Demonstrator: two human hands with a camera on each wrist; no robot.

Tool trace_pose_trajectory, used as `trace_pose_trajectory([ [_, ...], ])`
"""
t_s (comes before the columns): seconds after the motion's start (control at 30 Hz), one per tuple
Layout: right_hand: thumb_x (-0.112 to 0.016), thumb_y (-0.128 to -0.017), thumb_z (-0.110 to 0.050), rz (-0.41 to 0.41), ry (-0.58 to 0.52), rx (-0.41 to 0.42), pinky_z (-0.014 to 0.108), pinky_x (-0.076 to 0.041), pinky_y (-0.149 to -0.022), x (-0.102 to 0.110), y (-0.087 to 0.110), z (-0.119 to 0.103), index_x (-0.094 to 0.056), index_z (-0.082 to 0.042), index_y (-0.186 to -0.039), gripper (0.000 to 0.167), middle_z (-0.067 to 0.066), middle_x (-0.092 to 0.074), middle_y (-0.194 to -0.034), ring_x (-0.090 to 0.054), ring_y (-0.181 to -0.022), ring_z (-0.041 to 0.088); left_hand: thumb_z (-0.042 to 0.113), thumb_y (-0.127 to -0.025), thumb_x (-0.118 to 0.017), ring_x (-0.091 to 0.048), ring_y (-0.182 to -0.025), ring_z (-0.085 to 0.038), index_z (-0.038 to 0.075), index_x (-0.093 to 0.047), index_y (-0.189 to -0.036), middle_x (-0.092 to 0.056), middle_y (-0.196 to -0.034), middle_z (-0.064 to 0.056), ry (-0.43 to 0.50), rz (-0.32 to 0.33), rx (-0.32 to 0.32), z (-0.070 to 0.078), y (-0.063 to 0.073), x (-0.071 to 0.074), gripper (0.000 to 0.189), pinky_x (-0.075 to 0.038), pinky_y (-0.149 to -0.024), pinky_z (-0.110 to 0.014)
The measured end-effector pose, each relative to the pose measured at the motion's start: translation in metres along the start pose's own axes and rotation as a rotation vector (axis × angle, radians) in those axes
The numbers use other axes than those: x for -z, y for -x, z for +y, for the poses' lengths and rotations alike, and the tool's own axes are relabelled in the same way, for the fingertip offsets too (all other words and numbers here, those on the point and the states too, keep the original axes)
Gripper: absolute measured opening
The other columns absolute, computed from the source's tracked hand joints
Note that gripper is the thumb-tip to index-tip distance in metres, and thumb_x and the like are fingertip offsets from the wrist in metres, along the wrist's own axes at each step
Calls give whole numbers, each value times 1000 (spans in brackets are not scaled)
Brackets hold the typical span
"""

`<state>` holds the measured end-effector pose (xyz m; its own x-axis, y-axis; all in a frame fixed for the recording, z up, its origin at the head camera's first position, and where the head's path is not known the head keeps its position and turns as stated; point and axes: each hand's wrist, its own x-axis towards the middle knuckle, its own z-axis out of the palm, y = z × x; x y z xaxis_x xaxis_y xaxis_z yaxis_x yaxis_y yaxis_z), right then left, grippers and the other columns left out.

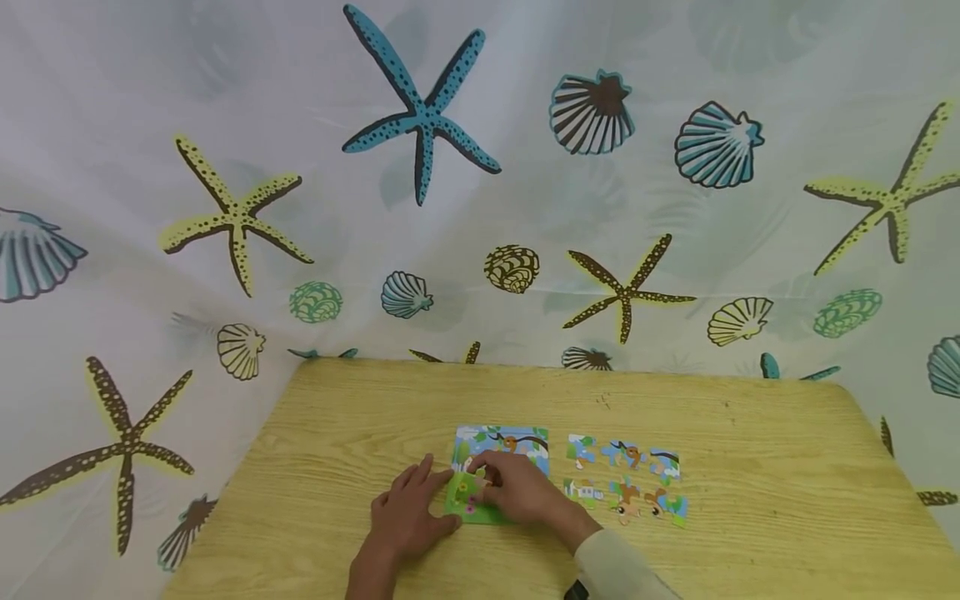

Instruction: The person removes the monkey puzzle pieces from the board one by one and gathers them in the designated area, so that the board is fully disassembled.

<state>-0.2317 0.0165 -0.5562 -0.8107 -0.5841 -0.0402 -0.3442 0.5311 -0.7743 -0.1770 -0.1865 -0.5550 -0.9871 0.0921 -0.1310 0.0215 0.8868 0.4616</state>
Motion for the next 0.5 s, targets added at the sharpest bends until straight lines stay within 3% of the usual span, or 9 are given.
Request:
trace_pose_trajectory([
  [0.2, -58, -98, -31, 38, -137, 24, 26, -51, -79, 19, 15, 5, -64, -19, -119, 25, -5, -65, -100, -61, -86, 6, 42, -78, -76, -28, -144, -37, 25, -54, -138, -32, -158, -9, 18, -4, 9, 1, -1, 0, 66, -25, -102, -73],
  [0.3, -58, -98, -32, 70, -147, 4, 28, -51, -76, 33, 31, 11, -65, -18, -114, 23, -3, -65, -101, -60, -90, 10, 41, -78, -77, -26, -145, -37, 25, -54, -138, -31, -158, -9, 39, -14, 16, 2, -1, 1, 66, -23, -103, -73],
  [0.5, -61, -95, -24, 55, -70, -37, 22, -49, -67, 51, 65, 32, -65, -14, -111, 19, -6, -63, -87, -57, -75, 5, 42, -79, -76, -24, -146, -37, 25, -53, -139, -29, -159, -9, 48, -32, 38, -2, -2, 0, 67, -21, -104, -73],
])
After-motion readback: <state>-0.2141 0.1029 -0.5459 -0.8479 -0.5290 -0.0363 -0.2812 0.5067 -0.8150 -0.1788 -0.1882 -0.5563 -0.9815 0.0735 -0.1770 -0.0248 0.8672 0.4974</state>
